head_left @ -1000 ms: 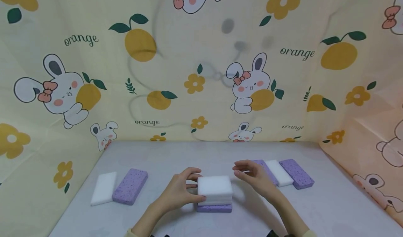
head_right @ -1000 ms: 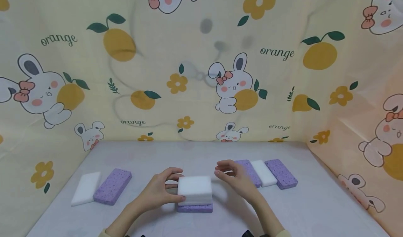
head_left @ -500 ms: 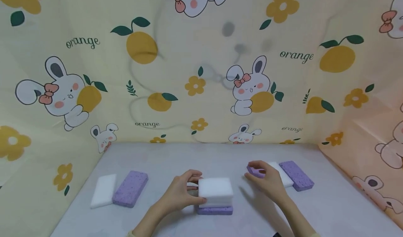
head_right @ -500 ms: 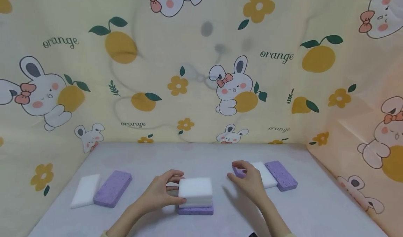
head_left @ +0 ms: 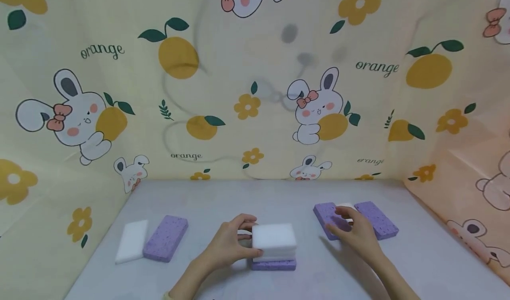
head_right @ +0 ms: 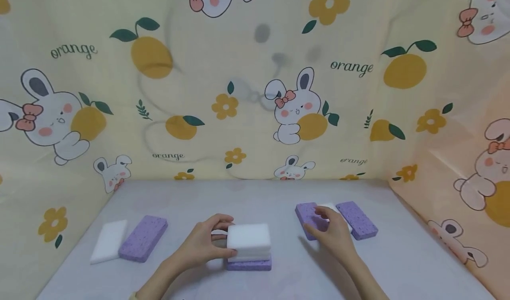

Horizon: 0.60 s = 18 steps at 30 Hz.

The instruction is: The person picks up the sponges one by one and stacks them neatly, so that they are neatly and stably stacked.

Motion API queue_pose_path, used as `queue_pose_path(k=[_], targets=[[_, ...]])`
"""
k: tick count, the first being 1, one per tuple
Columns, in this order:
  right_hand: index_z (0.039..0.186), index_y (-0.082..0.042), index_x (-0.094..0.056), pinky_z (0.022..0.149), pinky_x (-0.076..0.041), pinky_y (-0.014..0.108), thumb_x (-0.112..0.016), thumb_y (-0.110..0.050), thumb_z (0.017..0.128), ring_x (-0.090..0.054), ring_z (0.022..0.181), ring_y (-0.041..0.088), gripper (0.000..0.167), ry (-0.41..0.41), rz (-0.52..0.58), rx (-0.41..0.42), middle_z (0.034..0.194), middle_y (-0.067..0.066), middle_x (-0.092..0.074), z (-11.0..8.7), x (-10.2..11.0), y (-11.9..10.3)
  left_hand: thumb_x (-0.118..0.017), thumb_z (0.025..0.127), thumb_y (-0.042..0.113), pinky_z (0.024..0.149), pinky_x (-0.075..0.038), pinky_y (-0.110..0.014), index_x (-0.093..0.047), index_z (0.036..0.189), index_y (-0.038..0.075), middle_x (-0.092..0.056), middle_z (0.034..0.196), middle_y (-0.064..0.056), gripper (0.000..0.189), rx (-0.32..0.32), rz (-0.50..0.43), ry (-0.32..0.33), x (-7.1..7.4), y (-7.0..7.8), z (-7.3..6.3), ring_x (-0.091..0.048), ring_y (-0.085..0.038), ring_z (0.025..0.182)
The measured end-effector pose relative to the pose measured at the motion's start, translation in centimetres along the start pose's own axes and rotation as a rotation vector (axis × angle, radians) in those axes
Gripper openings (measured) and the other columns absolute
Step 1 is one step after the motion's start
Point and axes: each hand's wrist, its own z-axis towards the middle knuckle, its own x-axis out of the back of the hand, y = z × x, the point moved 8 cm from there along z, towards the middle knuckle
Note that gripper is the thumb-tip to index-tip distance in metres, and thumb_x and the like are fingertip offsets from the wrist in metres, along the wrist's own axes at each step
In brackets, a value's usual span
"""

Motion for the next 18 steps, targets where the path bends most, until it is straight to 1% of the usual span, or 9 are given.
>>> queue_pose_path(k=[5, 9, 11, 14, 18], targets=[[0.131, 0.007, -0.051, 0.093, -0.049, 0.057, -0.085, -0.037, 0.077, -0.055, 0.111, 0.040, 0.077, -0.034, -0.045, -0.046, 0.123, 0.023, -0.059, 0.2, -0.2, 0.8, -0.091, 0.071, 0.018, 0.092, -0.053, -0.026, -0.053, 0.130, 0.010, -0.065, 0.121, -0.004, 0.071, 0.018, 0.004, -0.007, 0.1, 0.1, 0.0, -0.060, -0.020, 0.113], [0.133, 0.011, -0.047, 0.092, -0.049, 0.058, -0.087, -0.039, 0.073, -0.055, 0.110, 0.043, 0.087, -0.070, -0.093, -0.106, 0.123, 0.029, -0.056, 0.2, -0.5, 1.6, -0.091, 0.070, 0.017, 0.092, -0.053, -0.025, -0.053, 0.130, 0.010, -0.065, 0.121, -0.004, 0.071, 0.013, 0.002, -0.007, 0.1, 0.2, 0.1, -0.060, -0.019, 0.113], [0.133, 0.012, -0.046, 0.092, -0.049, 0.059, -0.088, -0.039, 0.071, -0.055, 0.109, 0.044, 0.090, -0.072, -0.107, -0.120, 0.123, 0.031, -0.055, 0.2, -0.6, 1.8, -0.091, 0.071, 0.018, 0.092, -0.053, -0.025, -0.053, 0.130, 0.010, -0.065, 0.121, -0.004, 0.071, 0.009, -0.002, -0.008, 0.1, 0.2, 0.1, -0.060, -0.019, 0.113], [0.132, 0.010, -0.048, 0.091, -0.049, 0.059, -0.090, -0.035, 0.069, -0.056, 0.107, 0.044, 0.089, -0.051, -0.107, -0.099, 0.121, 0.030, -0.057, 0.2, -0.7, 1.9, -0.091, 0.071, 0.017, 0.091, -0.053, -0.026, -0.053, 0.130, 0.010, -0.065, 0.122, -0.004, 0.071, 0.011, -0.010, -0.009, 0.1, 0.2, 0.1, -0.060, -0.019, 0.112], [0.132, 0.006, -0.050, 0.093, -0.050, 0.056, -0.092, -0.029, 0.067, -0.059, 0.108, 0.040, 0.085, -0.047, -0.056, -0.023, 0.123, 0.024, -0.060, 0.3, -0.9, 1.7, -0.091, 0.070, 0.017, 0.092, -0.053, -0.026, -0.053, 0.130, 0.010, -0.065, 0.122, -0.005, 0.071, 0.017, -0.005, -0.009, 0.1, 0.2, 0.0, -0.060, -0.020, 0.112]])
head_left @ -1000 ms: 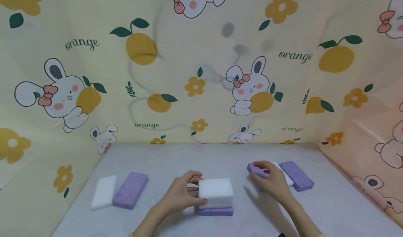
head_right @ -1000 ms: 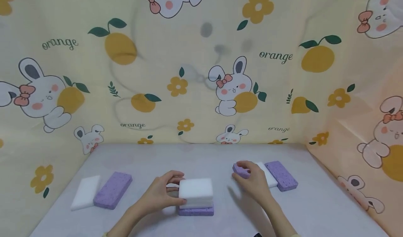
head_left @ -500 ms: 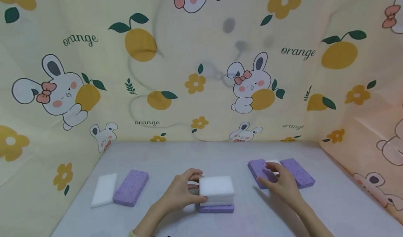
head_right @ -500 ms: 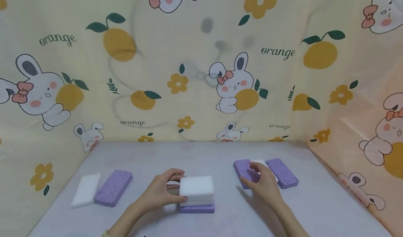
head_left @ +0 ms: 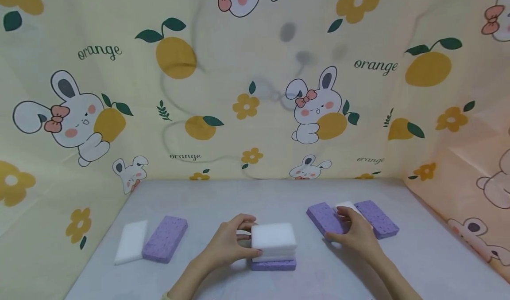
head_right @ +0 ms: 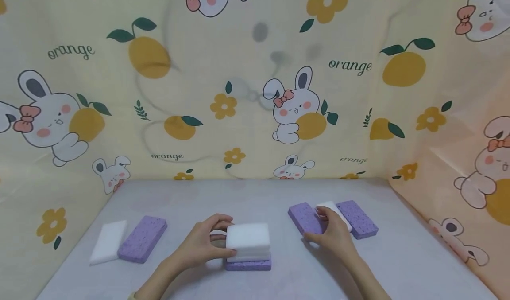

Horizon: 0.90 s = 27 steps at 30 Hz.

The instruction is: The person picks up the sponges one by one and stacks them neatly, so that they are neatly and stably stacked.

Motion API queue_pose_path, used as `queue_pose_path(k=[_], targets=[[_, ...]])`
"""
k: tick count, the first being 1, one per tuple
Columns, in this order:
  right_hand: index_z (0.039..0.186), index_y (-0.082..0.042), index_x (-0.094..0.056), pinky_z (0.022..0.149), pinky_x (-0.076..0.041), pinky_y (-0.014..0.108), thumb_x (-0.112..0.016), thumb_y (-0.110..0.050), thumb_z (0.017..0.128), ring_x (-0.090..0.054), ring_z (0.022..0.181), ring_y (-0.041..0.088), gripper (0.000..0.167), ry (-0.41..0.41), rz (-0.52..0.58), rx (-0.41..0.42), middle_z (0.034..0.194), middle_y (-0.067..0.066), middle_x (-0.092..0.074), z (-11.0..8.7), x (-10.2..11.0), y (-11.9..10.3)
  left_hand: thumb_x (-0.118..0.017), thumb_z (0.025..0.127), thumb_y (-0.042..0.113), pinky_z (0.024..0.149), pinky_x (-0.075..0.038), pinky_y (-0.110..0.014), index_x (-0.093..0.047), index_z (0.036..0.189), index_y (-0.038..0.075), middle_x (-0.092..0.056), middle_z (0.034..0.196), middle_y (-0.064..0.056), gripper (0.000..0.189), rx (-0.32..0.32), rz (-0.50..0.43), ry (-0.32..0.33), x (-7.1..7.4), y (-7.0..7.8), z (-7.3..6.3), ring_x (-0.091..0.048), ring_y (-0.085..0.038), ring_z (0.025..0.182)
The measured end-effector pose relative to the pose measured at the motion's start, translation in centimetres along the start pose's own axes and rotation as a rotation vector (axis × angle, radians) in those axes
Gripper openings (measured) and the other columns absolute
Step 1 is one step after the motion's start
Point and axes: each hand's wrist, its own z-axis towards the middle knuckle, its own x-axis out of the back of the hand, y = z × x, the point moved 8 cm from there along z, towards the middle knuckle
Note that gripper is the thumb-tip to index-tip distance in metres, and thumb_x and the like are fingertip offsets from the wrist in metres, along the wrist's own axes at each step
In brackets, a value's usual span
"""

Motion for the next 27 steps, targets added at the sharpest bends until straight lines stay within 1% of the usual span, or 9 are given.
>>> queue_pose_path(k=[2, 4, 10, 16, 21, 27], targets=[[0.133, 0.004, -0.051, 0.095, -0.049, 0.054, -0.093, -0.027, 0.066, -0.059, 0.109, 0.038, 0.085, -0.014, 0.024, 0.031, 0.125, 0.021, -0.060, -0.03, -0.25, -0.18, -0.091, 0.070, 0.018, 0.092, -0.053, -0.026, -0.053, 0.129, 0.010, -0.065, 0.122, -0.005, 0.070, 0.000, 0.007, 0.000, 0.04, -0.02, -0.05, -0.060, -0.020, 0.112], [0.134, 0.004, -0.050, 0.096, -0.049, 0.053, -0.092, -0.027, 0.067, -0.059, 0.111, 0.038, 0.085, -0.032, 0.046, 0.043, 0.127, 0.021, -0.060, -0.06, -0.46, -0.29, -0.091, 0.071, 0.019, 0.092, -0.053, -0.027, -0.053, 0.129, 0.011, -0.065, 0.123, -0.005, 0.070, -0.002, 0.007, -0.001, 0.06, 0.00, -0.08, -0.060, -0.020, 0.112], [0.134, 0.003, -0.051, 0.100, -0.047, 0.054, -0.092, -0.029, 0.068, -0.057, 0.114, 0.039, 0.084, -0.052, 0.064, 0.023, 0.128, 0.021, -0.058, -0.12, -0.66, -0.12, -0.091, 0.071, 0.019, 0.093, -0.053, -0.029, -0.053, 0.130, 0.011, -0.065, 0.123, -0.004, 0.071, 0.000, -0.002, -0.002, 0.03, 0.05, -0.07, -0.060, -0.020, 0.113], [0.133, 0.003, -0.052, 0.103, -0.043, 0.053, -0.092, -0.030, 0.067, -0.056, 0.117, 0.038, 0.083, -0.035, 0.057, 0.038, 0.128, 0.019, -0.060, -0.16, -0.68, 0.13, -0.091, 0.071, 0.017, 0.093, -0.052, -0.028, -0.052, 0.130, 0.010, -0.065, 0.122, -0.004, 0.071, -0.009, -0.019, -0.005, -0.04, 0.03, -0.06, -0.060, -0.019, 0.113], [0.132, 0.003, -0.053, 0.104, -0.041, 0.054, -0.092, -0.034, 0.065, -0.055, 0.118, 0.039, 0.086, -0.031, 0.049, 0.039, 0.128, 0.020, -0.060, -0.15, -0.70, 0.19, -0.091, 0.071, 0.017, 0.093, -0.053, -0.028, -0.052, 0.131, 0.010, -0.064, 0.123, -0.004, 0.071, -0.015, -0.023, -0.005, -0.05, 0.10, -0.09, -0.060, -0.020, 0.113], [0.132, 0.004, -0.052, 0.103, -0.042, 0.057, -0.091, -0.035, 0.067, -0.053, 0.120, 0.042, 0.086, -0.057, 0.044, 0.023, 0.130, 0.023, -0.057, -0.22, -0.99, 0.20, -0.091, 0.071, 0.018, 0.094, -0.053, -0.031, -0.052, 0.131, 0.011, -0.064, 0.123, -0.004, 0.072, -0.001, -0.021, -0.007, -0.09, -0.02, -0.04, -0.059, -0.020, 0.113]])
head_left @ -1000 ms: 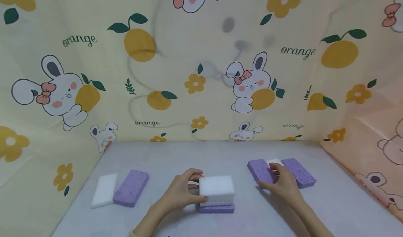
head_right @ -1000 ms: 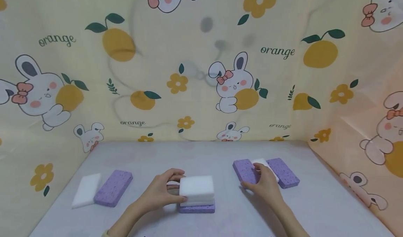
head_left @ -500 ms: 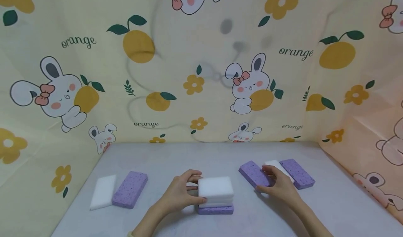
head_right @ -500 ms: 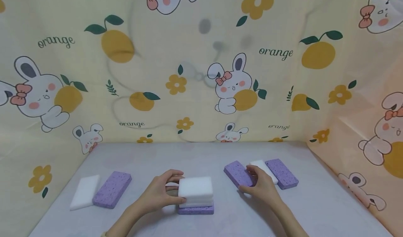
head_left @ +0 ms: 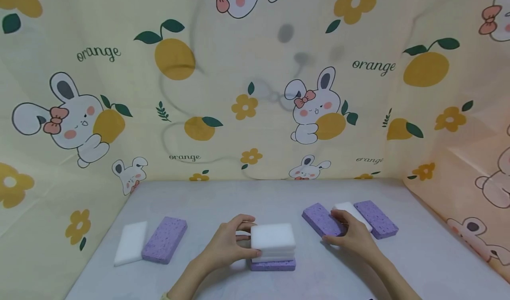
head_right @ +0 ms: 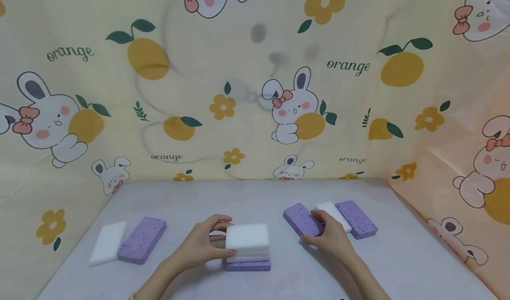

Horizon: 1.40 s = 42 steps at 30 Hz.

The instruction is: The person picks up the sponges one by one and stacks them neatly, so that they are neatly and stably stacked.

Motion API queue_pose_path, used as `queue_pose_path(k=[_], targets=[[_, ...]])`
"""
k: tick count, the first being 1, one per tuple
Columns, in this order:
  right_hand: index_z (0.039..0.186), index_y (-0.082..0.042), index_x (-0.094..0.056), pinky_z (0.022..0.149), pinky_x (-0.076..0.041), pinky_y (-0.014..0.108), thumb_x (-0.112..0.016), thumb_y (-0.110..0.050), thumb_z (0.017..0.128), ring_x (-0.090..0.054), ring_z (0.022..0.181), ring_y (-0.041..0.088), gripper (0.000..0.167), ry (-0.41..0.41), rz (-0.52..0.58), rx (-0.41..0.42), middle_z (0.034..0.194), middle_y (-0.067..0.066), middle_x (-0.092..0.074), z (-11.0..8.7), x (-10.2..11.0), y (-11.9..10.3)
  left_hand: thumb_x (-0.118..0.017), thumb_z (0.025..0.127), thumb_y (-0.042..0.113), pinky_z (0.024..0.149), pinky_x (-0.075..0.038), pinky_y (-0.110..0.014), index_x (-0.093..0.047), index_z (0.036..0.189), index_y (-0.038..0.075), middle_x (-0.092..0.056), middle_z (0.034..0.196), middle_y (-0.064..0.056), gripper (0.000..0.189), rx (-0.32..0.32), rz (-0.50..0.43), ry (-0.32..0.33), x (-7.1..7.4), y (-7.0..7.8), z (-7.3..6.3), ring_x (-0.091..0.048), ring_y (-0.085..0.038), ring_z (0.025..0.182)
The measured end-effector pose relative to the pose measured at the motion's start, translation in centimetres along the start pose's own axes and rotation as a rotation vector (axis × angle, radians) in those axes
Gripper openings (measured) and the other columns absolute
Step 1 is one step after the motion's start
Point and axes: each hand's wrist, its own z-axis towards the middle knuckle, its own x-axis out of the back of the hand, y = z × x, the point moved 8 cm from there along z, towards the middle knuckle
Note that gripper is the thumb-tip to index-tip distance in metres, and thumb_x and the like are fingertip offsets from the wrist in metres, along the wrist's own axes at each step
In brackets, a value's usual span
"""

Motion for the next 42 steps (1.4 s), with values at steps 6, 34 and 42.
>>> queue_pose_path(k=[6, 34, 42], targets=[[0.133, 0.004, -0.052, 0.098, -0.046, 0.056, -0.091, -0.035, 0.067, -0.056, 0.114, 0.041, 0.086, -0.005, -0.006, -0.001, 0.129, 0.023, -0.058, -0.06, -0.13, 0.13, -0.091, 0.071, 0.019, 0.093, -0.053, -0.029, -0.052, 0.131, 0.010, -0.065, 0.123, -0.004, 0.071, 0.003, 0.003, -0.005, -0.10, -0.22, 0.02, -0.060, -0.019, 0.113], [0.133, 0.001, -0.053, 0.104, -0.042, 0.052, -0.091, -0.023, 0.069, -0.053, 0.122, 0.037, 0.078, 0.020, 0.012, 0.015, 0.128, 0.017, -0.060, 0.11, -0.28, -0.21, -0.090, 0.072, 0.017, 0.091, -0.053, -0.026, -0.053, 0.129, 0.012, -0.066, 0.121, -0.001, 0.069, -0.006, 0.012, 0.002, 0.04, -0.09, 0.03, -0.060, -0.019, 0.111], [0.132, 0.001, -0.054, 0.104, -0.041, 0.052, -0.091, -0.018, 0.068, -0.054, 0.120, 0.034, 0.076, 0.036, 0.026, 0.029, 0.127, 0.016, -0.061, 0.05, -0.14, -0.38, -0.091, 0.071, 0.016, 0.091, -0.053, -0.025, -0.054, 0.128, 0.011, -0.066, 0.119, -0.001, 0.068, -0.011, 0.012, 0.000, 0.03, -0.15, 0.04, -0.060, -0.019, 0.110]])
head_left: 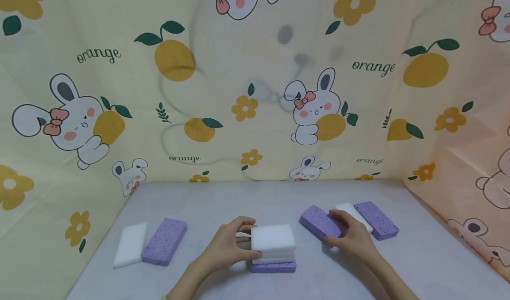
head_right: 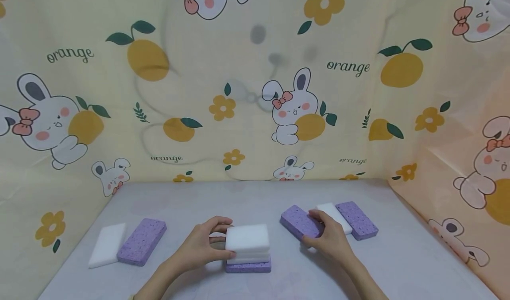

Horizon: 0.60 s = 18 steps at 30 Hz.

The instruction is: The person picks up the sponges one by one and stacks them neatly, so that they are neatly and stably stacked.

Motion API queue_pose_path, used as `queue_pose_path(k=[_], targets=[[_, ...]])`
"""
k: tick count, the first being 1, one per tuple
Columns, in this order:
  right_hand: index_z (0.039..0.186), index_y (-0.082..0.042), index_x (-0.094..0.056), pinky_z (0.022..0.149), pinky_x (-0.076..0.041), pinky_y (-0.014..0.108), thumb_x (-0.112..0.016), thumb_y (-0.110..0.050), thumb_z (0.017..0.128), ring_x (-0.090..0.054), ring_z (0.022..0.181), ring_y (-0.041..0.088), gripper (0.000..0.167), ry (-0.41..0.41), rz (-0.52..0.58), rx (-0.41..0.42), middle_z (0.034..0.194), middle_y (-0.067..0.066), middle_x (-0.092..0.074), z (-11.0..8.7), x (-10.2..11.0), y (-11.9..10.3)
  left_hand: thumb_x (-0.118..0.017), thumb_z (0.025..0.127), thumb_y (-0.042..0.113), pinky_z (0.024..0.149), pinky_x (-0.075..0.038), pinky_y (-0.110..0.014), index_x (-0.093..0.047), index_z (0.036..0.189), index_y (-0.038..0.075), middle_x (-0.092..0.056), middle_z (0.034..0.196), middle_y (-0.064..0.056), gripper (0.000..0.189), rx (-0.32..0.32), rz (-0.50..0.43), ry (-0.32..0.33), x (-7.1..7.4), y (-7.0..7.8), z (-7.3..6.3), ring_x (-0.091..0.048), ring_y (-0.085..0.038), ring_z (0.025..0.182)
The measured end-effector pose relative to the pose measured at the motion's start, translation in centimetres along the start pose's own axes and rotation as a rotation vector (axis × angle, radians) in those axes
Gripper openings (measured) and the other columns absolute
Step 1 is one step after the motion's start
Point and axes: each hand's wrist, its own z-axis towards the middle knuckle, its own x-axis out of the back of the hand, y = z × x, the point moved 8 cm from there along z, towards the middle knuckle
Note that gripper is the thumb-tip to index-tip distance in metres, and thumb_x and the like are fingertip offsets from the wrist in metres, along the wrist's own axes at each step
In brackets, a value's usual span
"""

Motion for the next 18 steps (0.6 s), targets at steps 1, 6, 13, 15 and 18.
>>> queue_pose_path(k=[1, 6, 13, 15, 18], targets=[[0.132, 0.001, -0.054, 0.105, -0.041, 0.052, -0.091, -0.018, 0.067, -0.054, 0.120, 0.034, 0.076, 0.001, 0.004, -0.001, 0.128, 0.016, -0.061, 0.01, 0.02, -0.02, -0.091, 0.071, 0.016, 0.091, -0.054, -0.026, -0.054, 0.128, 0.011, -0.066, 0.119, -0.001, 0.068, -0.002, -0.001, 0.000, 0.00, -0.01, 0.00, -0.060, -0.019, 0.110], [0.132, -0.001, -0.055, 0.106, -0.039, 0.048, -0.092, -0.017, 0.066, -0.053, 0.121, 0.032, 0.077, 0.010, 0.000, 0.002, 0.128, 0.014, -0.061, -0.04, 0.05, -0.07, -0.090, 0.071, 0.014, 0.091, -0.054, -0.027, -0.054, 0.128, 0.010, -0.066, 0.119, -0.001, 0.068, -0.001, -0.004, 0.000, -0.03, -0.07, 0.03, -0.060, -0.020, 0.110], [0.131, -0.002, -0.056, 0.105, -0.040, 0.049, -0.092, -0.016, 0.065, -0.054, 0.120, 0.031, 0.076, 0.019, 0.003, 0.005, 0.126, 0.013, -0.062, -0.05, 0.08, -0.08, -0.090, 0.071, 0.015, 0.091, -0.054, -0.027, -0.054, 0.128, 0.008, -0.066, 0.120, -0.001, 0.068, 0.006, -0.006, -0.001, -0.06, -0.06, -0.01, -0.060, -0.020, 0.110], [0.131, -0.001, -0.056, 0.105, -0.039, 0.051, -0.092, -0.015, 0.065, -0.054, 0.120, 0.032, 0.076, 0.020, 0.009, 0.006, 0.126, 0.013, -0.062, -0.05, 0.10, -0.11, -0.090, 0.072, 0.016, 0.091, -0.053, -0.027, -0.054, 0.128, 0.009, -0.066, 0.120, -0.001, 0.067, 0.010, -0.009, -0.002, -0.06, 0.04, -0.05, -0.060, -0.019, 0.111], [0.131, 0.000, -0.056, 0.105, -0.039, 0.053, -0.092, -0.014, 0.065, -0.054, 0.120, 0.032, 0.076, 0.022, 0.016, 0.006, 0.126, 0.014, -0.062, -0.06, 0.12, -0.16, -0.090, 0.072, 0.016, 0.092, -0.053, -0.027, -0.054, 0.128, 0.010, -0.066, 0.120, -0.001, 0.067, 0.012, -0.014, -0.005, -0.05, 0.14, -0.05, -0.059, -0.019, 0.111]])
